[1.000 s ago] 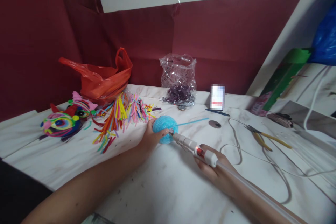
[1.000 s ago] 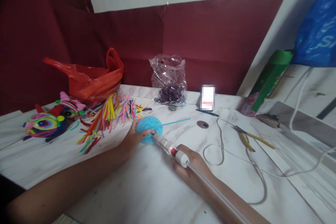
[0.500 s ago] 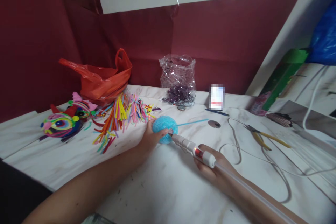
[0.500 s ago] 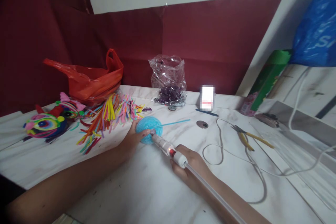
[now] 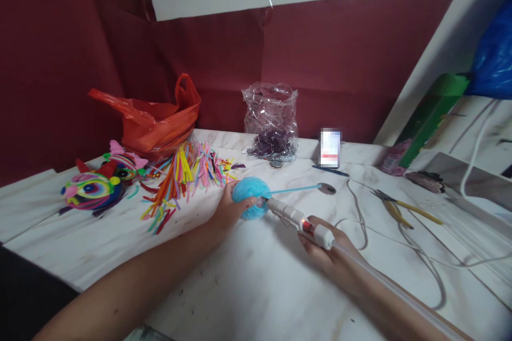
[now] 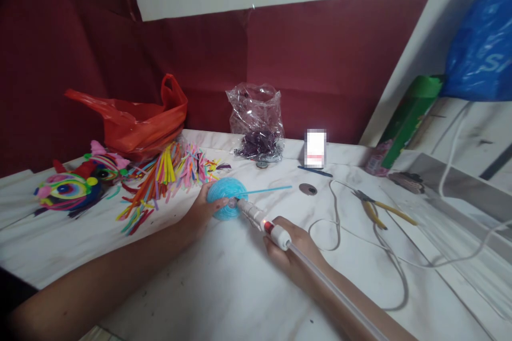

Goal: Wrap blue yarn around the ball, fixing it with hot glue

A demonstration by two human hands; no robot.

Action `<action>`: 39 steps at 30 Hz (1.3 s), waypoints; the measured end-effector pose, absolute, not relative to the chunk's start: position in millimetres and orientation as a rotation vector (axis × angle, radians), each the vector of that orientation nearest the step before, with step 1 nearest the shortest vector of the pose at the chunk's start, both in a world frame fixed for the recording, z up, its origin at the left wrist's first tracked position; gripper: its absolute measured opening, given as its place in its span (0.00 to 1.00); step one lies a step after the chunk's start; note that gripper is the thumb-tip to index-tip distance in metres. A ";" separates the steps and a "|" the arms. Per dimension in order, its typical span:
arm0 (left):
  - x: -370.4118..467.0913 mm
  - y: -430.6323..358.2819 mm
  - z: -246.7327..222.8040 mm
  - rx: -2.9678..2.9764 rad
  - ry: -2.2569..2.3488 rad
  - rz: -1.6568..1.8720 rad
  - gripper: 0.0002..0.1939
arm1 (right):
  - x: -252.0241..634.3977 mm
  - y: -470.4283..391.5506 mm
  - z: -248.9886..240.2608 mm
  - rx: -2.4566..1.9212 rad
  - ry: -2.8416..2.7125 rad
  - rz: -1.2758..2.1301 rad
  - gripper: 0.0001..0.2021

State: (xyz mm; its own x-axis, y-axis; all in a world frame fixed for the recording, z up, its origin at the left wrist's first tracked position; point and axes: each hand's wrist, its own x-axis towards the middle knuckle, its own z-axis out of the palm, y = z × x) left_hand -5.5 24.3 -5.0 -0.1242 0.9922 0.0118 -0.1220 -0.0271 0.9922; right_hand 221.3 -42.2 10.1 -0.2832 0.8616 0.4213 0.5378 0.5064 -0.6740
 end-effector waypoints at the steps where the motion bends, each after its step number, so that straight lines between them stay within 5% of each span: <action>1: -5.4 24.4 -5.7 1.081 1.196 1.372 0.36 | 221.3 -42.4 10.6 -1.149 -1.965 0.530 0.10; 24: -6.7 27.2 -7.6 1.031 1.170 1.376 0.37 | 225.2 -42.6 12.8 -1.216 -2.017 0.595 0.08; 39: -7.9 28.7 -6.1 0.907 1.112 1.491 0.31 | 238.2 -34.2 12.1 -1.052 -2.134 0.276 0.08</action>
State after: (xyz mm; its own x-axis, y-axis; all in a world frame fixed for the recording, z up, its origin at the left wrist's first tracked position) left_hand -7.9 28.7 -6.1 -0.1941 0.9810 -0.0052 -0.2845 -0.0512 0.9573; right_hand 238.2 -34.2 12.1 -0.3997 0.7568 0.5171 0.6005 0.6425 -0.4761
